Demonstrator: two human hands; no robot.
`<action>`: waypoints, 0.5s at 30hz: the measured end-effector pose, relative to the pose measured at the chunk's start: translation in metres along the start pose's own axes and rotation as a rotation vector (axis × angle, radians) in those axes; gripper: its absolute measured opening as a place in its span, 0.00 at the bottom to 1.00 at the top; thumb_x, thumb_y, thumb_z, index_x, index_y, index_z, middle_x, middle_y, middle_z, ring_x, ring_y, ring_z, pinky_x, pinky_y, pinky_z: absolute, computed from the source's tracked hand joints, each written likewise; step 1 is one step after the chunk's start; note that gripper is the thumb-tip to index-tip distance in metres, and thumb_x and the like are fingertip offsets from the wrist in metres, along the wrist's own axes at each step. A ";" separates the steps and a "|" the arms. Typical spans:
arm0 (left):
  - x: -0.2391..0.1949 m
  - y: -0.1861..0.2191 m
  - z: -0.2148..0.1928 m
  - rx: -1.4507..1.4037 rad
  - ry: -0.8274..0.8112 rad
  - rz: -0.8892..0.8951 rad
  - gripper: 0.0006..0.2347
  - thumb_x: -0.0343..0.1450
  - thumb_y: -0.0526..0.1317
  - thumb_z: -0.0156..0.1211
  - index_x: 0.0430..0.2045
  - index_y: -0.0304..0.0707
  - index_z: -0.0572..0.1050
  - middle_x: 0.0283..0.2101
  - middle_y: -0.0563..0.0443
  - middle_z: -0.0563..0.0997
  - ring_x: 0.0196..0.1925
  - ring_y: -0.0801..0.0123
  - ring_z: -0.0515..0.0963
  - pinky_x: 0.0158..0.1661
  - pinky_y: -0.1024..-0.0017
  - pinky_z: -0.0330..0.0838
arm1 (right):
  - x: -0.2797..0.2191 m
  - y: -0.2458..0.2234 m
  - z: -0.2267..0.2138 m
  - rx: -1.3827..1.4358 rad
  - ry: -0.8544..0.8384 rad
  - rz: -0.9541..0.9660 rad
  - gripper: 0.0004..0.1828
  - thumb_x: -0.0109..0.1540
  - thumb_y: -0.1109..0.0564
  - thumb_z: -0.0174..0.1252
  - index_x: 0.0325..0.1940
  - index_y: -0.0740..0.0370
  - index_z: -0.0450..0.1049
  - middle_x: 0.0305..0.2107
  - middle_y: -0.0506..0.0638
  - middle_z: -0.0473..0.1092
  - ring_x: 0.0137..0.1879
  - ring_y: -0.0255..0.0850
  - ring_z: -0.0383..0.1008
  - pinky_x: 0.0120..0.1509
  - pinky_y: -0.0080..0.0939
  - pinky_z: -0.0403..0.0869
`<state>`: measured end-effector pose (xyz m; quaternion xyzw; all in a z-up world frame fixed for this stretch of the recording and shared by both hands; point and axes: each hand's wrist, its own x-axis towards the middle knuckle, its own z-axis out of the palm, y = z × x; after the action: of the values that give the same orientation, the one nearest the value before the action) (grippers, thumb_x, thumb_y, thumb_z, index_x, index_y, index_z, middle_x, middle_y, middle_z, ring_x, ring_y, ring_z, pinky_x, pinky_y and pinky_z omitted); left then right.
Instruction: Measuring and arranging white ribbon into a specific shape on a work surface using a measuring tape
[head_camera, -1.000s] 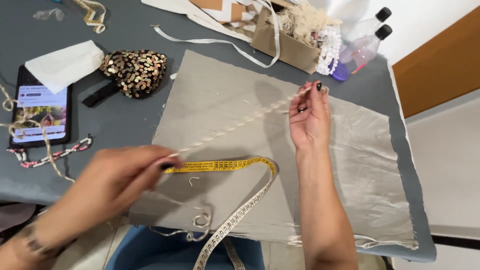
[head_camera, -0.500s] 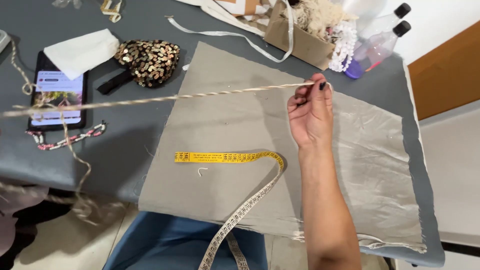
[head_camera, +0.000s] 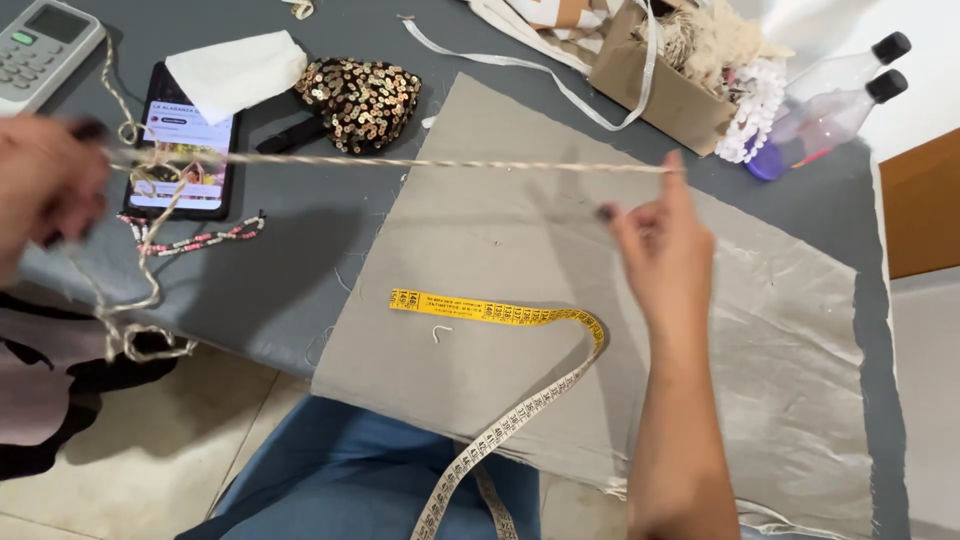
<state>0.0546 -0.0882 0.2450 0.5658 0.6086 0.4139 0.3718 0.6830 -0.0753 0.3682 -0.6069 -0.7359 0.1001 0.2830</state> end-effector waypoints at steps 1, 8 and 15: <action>-0.041 0.090 0.043 -0.001 0.003 0.007 0.17 0.81 0.36 0.46 0.20 0.30 0.71 0.09 0.42 0.64 0.08 0.67 0.58 0.12 0.73 0.45 | 0.007 0.027 0.010 0.464 0.197 -0.007 0.36 0.69 0.67 0.55 0.81 0.60 0.52 0.27 0.39 0.61 0.51 0.35 0.78 0.68 0.32 0.70; -0.072 0.167 0.081 0.190 -0.097 -0.246 0.22 0.84 0.42 0.50 0.19 0.29 0.79 0.14 0.41 0.75 0.19 0.65 0.65 0.24 0.68 0.57 | -0.001 0.013 -0.026 2.029 -0.149 0.087 0.04 0.70 0.44 0.61 0.45 0.37 0.81 0.46 0.28 0.71 0.33 0.19 0.46 0.37 0.19 0.47; -0.042 0.123 0.050 -0.057 0.187 -0.097 0.17 0.89 0.38 0.50 0.28 0.38 0.72 0.23 0.48 0.72 0.19 0.74 0.64 0.21 0.77 0.54 | -0.022 -0.033 -0.060 0.737 -0.506 -0.548 0.17 0.62 0.49 0.60 0.23 0.54 0.64 0.18 0.43 0.62 0.22 0.34 0.58 0.31 0.37 0.57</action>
<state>0.1506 -0.1237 0.3390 0.4838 0.6552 0.4637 0.3488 0.6903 -0.1161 0.4270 -0.2089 -0.8289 0.4181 0.3073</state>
